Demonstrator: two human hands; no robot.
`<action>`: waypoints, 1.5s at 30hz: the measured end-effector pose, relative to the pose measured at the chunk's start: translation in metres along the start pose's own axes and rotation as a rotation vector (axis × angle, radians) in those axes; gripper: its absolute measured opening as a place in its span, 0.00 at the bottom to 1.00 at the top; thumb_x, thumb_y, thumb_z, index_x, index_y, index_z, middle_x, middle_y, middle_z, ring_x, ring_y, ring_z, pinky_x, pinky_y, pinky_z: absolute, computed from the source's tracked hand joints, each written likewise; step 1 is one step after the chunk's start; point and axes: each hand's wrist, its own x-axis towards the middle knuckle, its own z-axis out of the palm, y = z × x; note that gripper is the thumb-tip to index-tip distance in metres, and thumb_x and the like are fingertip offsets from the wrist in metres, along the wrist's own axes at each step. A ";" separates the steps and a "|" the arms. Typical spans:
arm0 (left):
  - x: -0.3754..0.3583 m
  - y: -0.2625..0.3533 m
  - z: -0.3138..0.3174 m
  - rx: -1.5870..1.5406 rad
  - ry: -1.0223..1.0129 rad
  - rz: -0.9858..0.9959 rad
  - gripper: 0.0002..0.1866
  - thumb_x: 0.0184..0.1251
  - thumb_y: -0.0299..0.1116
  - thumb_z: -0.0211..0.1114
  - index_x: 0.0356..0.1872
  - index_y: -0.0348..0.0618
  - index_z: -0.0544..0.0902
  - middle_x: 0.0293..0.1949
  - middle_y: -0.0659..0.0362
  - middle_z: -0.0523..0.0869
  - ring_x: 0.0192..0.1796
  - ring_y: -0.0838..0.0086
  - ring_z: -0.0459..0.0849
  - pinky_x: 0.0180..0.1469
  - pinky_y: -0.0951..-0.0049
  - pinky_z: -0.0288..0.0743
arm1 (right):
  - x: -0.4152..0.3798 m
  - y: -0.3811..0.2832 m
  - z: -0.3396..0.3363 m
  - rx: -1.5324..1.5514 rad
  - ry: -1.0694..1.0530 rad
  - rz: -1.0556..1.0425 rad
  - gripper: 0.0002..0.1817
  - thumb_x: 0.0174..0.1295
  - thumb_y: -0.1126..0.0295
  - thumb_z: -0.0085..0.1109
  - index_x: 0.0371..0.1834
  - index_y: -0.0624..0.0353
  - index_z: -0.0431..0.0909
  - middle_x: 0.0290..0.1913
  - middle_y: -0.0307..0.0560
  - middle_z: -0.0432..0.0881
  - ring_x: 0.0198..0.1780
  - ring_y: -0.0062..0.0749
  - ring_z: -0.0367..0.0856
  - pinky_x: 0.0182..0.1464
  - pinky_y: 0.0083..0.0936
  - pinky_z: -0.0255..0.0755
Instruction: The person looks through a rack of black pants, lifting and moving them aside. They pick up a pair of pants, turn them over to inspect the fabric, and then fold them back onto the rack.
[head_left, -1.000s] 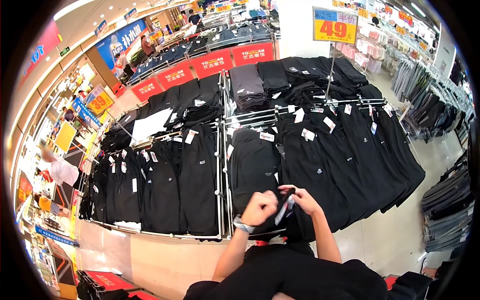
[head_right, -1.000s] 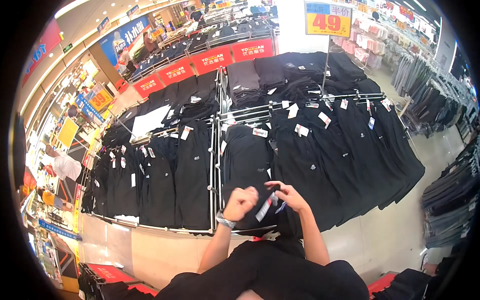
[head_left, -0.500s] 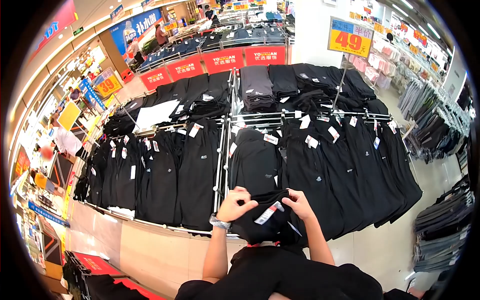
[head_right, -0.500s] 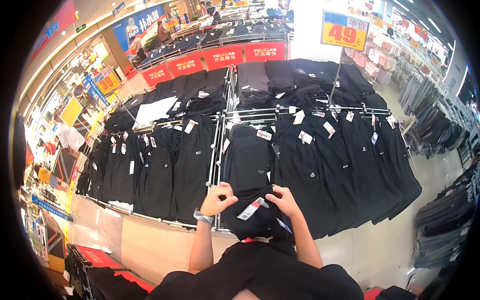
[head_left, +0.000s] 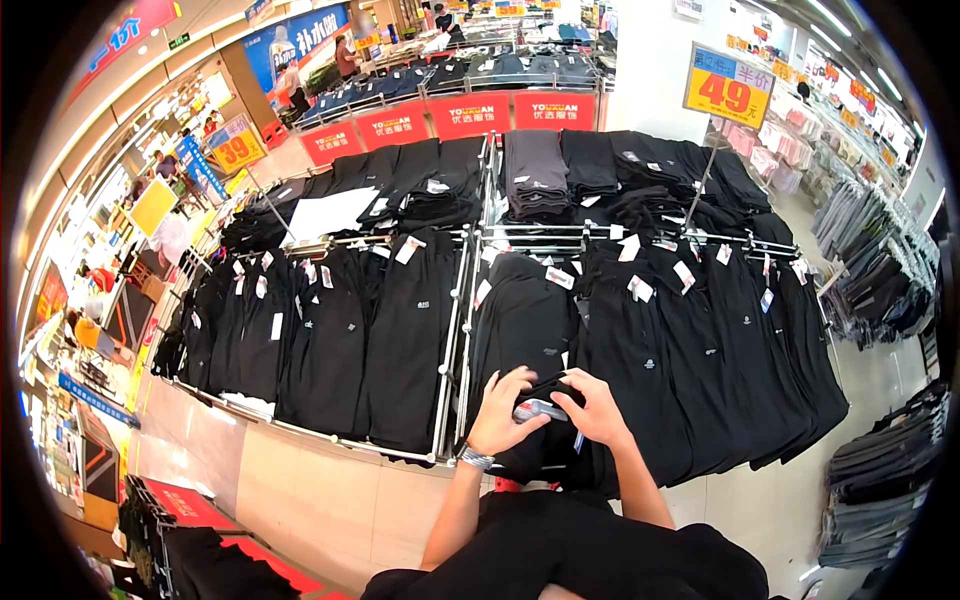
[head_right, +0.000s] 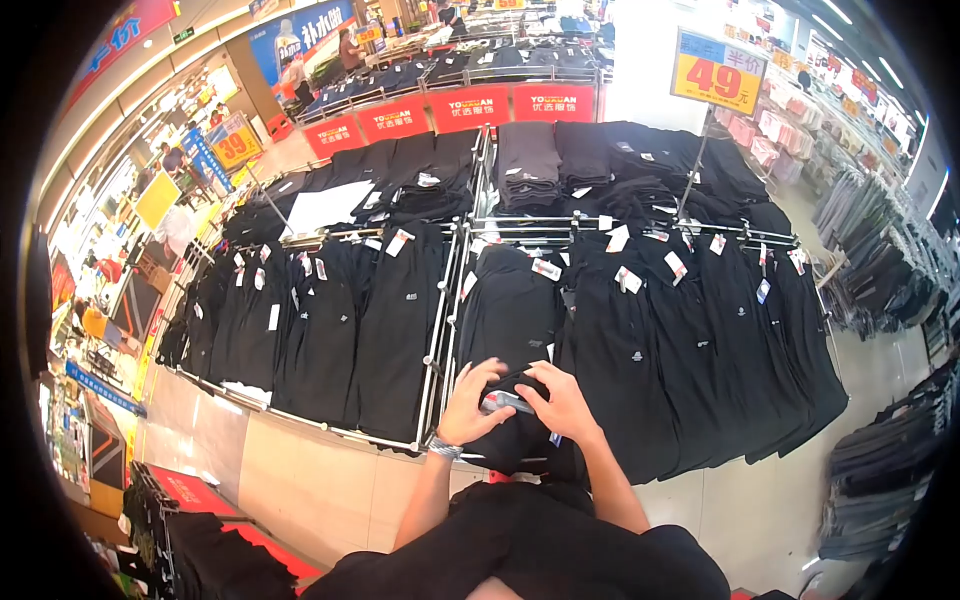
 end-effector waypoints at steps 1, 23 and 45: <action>-0.002 -0.002 0.001 0.001 0.002 -0.002 0.30 0.47 0.42 0.75 0.49 0.37 0.76 0.56 0.50 0.77 0.61 0.52 0.72 0.65 0.55 0.61 | 0.001 0.005 -0.001 0.021 0.003 -0.011 0.12 0.57 0.72 0.64 0.38 0.70 0.78 0.40 0.57 0.81 0.41 0.46 0.82 0.46 0.31 0.73; 0.056 0.002 -0.029 -0.447 -0.092 -0.192 0.14 0.57 0.31 0.67 0.41 0.32 0.80 0.21 0.58 0.80 0.24 0.87 0.76 0.25 0.79 0.69 | -0.019 0.117 0.019 0.301 0.033 0.085 0.35 0.61 0.50 0.62 0.63 0.66 0.68 0.49 0.49 0.82 0.51 0.29 0.78 0.58 0.27 0.68; 0.091 -0.158 -0.098 0.660 0.177 -0.269 0.14 0.59 0.45 0.62 0.36 0.45 0.83 0.23 0.48 0.84 0.29 0.53 0.84 0.31 0.56 0.77 | -0.041 0.177 0.113 0.659 -0.392 0.714 0.25 0.61 0.66 0.64 0.58 0.68 0.70 0.54 0.45 0.80 0.53 0.26 0.76 0.59 0.23 0.68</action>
